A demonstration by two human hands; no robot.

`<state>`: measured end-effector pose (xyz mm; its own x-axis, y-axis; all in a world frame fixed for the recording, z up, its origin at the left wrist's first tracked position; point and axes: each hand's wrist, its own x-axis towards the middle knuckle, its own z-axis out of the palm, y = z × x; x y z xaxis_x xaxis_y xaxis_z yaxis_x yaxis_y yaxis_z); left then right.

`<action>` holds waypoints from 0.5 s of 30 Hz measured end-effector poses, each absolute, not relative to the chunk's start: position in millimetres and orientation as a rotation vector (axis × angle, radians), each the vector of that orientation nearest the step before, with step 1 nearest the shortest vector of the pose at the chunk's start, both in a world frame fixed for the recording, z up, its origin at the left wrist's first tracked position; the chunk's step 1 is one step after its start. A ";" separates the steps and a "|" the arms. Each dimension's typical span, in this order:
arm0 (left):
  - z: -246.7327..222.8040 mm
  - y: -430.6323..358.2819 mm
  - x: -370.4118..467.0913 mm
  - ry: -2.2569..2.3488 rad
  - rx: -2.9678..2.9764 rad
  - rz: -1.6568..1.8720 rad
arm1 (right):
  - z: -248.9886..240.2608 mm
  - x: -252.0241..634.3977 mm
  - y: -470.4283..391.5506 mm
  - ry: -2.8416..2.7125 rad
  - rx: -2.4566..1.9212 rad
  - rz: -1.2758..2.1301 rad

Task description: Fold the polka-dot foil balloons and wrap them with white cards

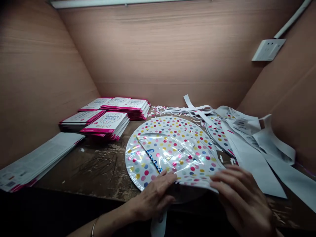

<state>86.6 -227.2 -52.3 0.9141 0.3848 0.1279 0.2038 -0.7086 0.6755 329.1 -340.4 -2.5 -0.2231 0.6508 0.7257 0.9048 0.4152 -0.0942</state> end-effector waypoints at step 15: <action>-81.6 -184.3 86.8 0.815 0.685 0.712 | -64.2 209.1 -38.5 -2.256 -1.570 0.494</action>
<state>86.8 -184.3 -81.6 0.4899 0.7757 -0.3979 -0.2897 0.5753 0.7649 209.1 -38.5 -64.2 -0.3266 0.9415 0.0835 0.8203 0.3263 -0.4697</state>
